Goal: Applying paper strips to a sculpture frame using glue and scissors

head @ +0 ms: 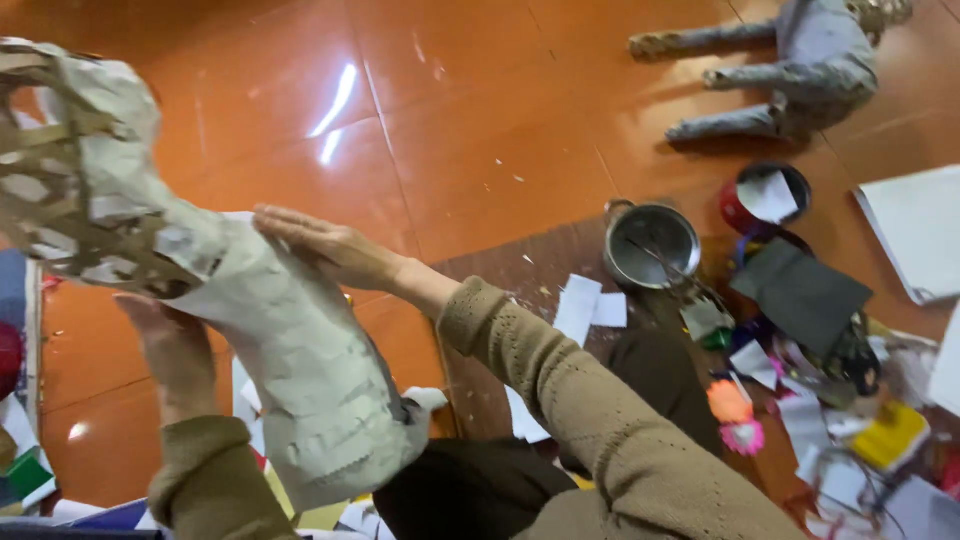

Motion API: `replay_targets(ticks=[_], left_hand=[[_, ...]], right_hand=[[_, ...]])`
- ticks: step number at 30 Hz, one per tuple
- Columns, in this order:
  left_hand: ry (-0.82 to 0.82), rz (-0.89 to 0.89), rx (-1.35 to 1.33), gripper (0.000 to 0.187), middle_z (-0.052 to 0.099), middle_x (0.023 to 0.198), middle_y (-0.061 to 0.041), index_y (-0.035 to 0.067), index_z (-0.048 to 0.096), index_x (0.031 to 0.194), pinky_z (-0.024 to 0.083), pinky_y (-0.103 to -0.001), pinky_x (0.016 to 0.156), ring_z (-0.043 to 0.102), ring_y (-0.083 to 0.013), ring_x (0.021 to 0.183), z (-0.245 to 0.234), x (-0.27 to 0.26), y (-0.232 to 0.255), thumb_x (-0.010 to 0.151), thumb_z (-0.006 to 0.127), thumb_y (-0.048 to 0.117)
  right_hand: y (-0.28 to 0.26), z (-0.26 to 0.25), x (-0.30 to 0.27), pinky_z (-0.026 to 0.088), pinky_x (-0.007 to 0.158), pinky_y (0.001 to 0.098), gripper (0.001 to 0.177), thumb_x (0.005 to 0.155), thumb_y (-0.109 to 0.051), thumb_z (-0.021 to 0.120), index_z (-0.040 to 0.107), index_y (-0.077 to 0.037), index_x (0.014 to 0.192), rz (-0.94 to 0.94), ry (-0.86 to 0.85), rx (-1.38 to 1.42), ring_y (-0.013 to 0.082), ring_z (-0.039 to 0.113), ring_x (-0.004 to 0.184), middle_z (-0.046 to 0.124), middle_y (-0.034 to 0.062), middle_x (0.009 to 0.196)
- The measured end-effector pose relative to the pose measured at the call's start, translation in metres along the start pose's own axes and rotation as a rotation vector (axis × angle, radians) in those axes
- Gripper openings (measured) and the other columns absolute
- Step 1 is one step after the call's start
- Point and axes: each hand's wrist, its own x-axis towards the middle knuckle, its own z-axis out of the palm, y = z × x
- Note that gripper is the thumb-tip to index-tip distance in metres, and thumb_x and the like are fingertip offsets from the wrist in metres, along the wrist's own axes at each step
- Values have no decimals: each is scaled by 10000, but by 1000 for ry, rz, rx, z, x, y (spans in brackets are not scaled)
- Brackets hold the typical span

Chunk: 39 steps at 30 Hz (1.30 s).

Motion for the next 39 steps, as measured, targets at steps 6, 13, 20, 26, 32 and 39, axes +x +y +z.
replay_targets(ticks=[6, 13, 20, 26, 32, 39], left_hand=[[338, 86, 339, 505, 432, 1462, -134, 228, 266, 1517, 275, -375, 1104, 416, -238, 1325, 32, -62, 56, 1107, 376, 502], [-42, 68, 212, 469, 666, 1044, -162, -41, 600, 1087, 439, -291, 916, 590, -195, 897, 199, -192, -22, 846, 333, 261], [10, -934, 174, 340, 665, 1149, -158, 106, 626, 1261, 560, -366, 833, 667, -249, 1005, 230, -300, -306, 963, 601, 267], [78, -893, -9, 254, 702, 1014, -114, 83, 616, 1217, 551, -258, 765, 686, -169, 891, 233, -292, -286, 1004, 544, 200], [135, -1011, -38, 254, 716, 984, -82, 118, 620, 1204, 546, -216, 727, 695, -120, 838, 229, -294, -303, 992, 562, 245], [125, -1029, -103, 264, 705, 1001, -99, 103, 612, 1209, 548, -225, 749, 690, -136, 862, 232, -283, -299, 995, 569, 252]], right_hand=[[-34, -40, -151, 519, 850, 297, 549, 946, -15, 518, 349, -89, 1463, 507, 131, -100, 197, 605, 992, 555, 125, 1290], [-57, -92, -376, 539, 672, 280, 404, 902, -134, 528, 590, -83, 1299, 1124, -218, -240, 171, 706, 816, 740, 70, 1044], [-85, -150, -448, 586, 774, 359, 367, 968, -150, 572, 561, -31, 1315, 1098, 587, 351, 270, 705, 912, 692, 200, 1073], [-36, -134, -448, 594, 738, 309, 333, 892, -124, 701, 626, -94, 1216, 1133, 596, 21, 202, 709, 867, 683, 108, 1011], [23, -119, -441, 561, 737, 498, 434, 763, -283, 808, 572, -76, 1061, 1226, -216, -871, 390, 626, 946, 528, 134, 1011], [57, -128, -463, 570, 739, 506, 192, 854, -233, 711, 643, -98, 972, 1247, -298, -945, 388, 683, 871, 590, 101, 916]])
